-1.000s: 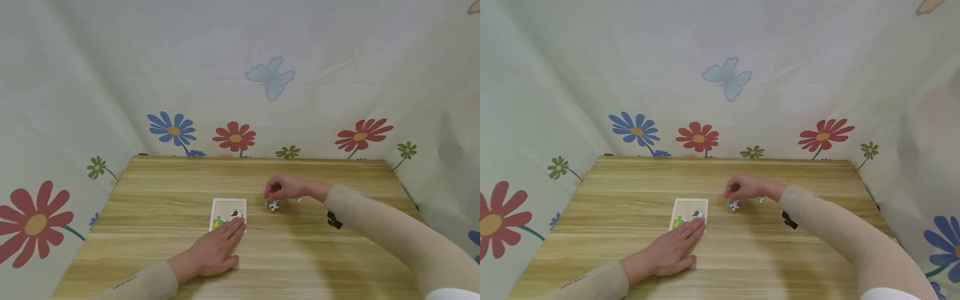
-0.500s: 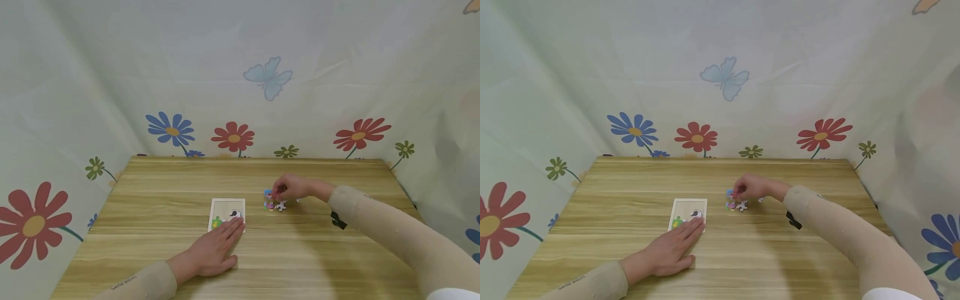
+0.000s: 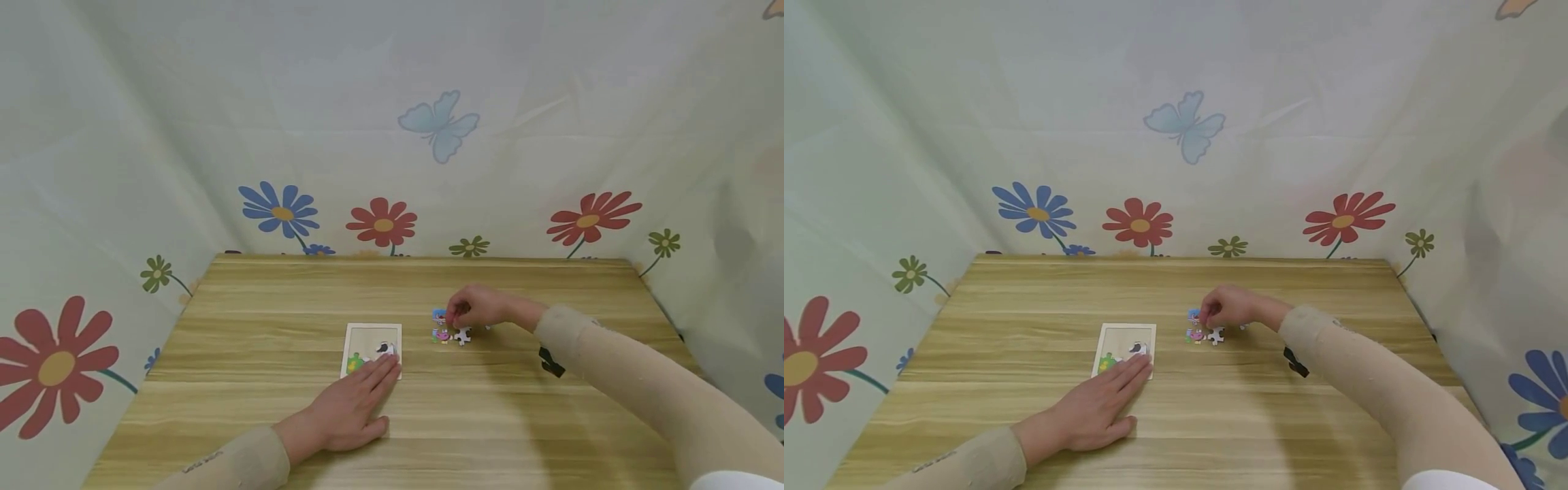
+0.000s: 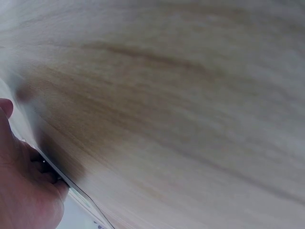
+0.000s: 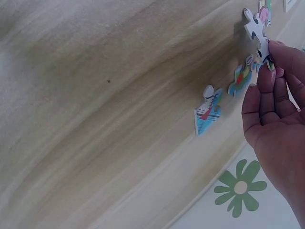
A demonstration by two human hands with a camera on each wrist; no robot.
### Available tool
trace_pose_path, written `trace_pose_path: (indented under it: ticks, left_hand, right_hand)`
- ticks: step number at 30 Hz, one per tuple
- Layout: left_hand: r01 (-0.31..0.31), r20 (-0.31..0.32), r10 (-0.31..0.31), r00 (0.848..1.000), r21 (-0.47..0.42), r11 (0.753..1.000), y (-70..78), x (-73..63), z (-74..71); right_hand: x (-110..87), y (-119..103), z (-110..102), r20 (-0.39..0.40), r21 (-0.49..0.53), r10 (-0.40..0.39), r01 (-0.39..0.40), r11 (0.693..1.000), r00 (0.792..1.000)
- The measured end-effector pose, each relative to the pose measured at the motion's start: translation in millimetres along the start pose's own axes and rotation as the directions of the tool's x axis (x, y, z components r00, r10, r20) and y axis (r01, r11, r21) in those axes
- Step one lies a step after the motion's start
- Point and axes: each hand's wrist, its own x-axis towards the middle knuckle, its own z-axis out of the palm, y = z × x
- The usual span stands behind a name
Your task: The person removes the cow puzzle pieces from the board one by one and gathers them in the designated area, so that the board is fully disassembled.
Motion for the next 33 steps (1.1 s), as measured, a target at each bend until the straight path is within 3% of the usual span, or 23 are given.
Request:
trace_pose_path:
  ticks: [22,33]
  left_hand:
    - [0.002,0.002,-0.002,1.0,0.025,1.0,0.4,0.5,2.4]
    - [0.006,0.008,-0.006,1.0,0.013,1.0,0.7,0.7,0.2]
  right_hand:
    - [-5.9,6,10,-0.124,-0.038,-0.014,0.009,0.999,0.992]
    - [-16.9,6,18,-0.166,-0.144,-0.046,0.022,0.989,0.985]
